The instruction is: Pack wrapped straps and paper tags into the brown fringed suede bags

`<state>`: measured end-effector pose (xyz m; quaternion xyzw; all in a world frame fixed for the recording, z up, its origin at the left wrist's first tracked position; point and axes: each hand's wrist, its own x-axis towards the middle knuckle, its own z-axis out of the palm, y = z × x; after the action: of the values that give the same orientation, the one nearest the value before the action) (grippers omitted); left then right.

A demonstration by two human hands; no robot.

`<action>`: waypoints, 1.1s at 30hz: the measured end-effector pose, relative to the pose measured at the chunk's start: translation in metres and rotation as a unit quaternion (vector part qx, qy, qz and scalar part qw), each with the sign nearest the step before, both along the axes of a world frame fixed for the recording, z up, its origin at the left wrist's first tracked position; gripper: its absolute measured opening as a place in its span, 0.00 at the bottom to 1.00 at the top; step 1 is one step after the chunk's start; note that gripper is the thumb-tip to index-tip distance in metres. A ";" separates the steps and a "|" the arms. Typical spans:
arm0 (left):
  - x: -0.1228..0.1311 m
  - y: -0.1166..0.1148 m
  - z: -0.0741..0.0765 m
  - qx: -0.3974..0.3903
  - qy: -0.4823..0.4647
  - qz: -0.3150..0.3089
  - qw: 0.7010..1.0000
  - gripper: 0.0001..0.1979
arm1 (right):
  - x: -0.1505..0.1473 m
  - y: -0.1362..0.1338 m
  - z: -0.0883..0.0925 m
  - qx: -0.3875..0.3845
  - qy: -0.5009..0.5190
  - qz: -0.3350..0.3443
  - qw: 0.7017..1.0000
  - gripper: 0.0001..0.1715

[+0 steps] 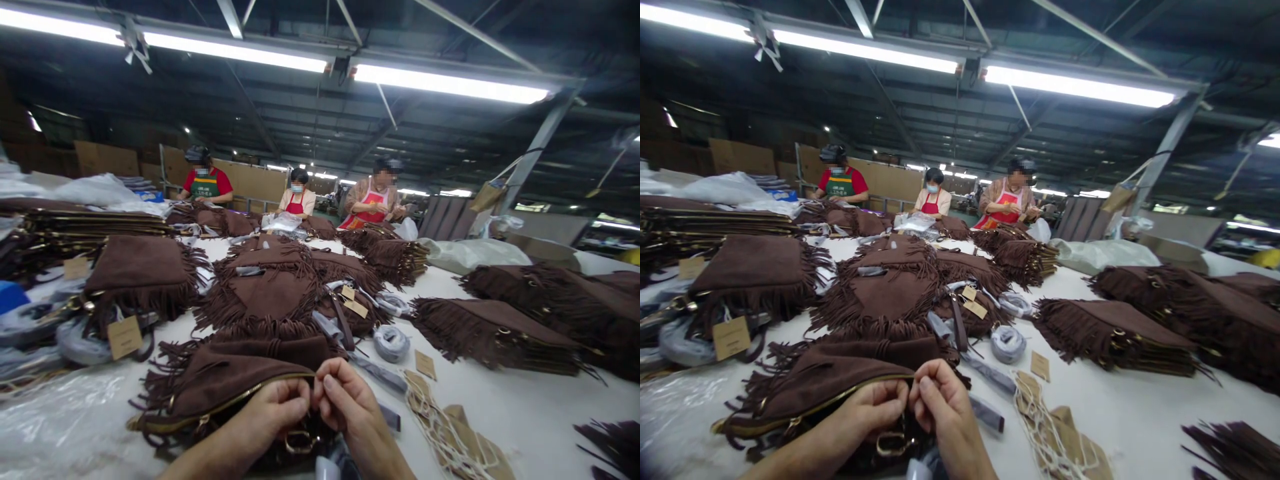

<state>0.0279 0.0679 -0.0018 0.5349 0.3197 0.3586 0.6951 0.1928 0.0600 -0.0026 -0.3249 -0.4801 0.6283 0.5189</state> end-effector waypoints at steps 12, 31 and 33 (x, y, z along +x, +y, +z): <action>0.006 -0.005 -0.007 -0.050 -0.081 -0.040 0.995 0.21 | 0.001 0.002 -0.002 -0.030 0.122 -0.044 0.991 0.21; 0.005 -0.005 -0.014 -0.042 -0.050 -0.061 0.996 0.22 | 0.006 -0.005 -0.003 0.021 -0.159 -0.051 0.986 0.31; 0.006 -0.006 -0.014 -0.046 -0.050 -0.064 0.996 0.22 | 0.003 -0.007 -0.002 0.012 -0.133 -0.044 0.990 0.31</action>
<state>0.0340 0.0621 -0.0159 0.5035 0.2658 0.3246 0.7553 0.1958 0.0534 -0.0045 -0.4194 -0.5378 0.5504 0.4816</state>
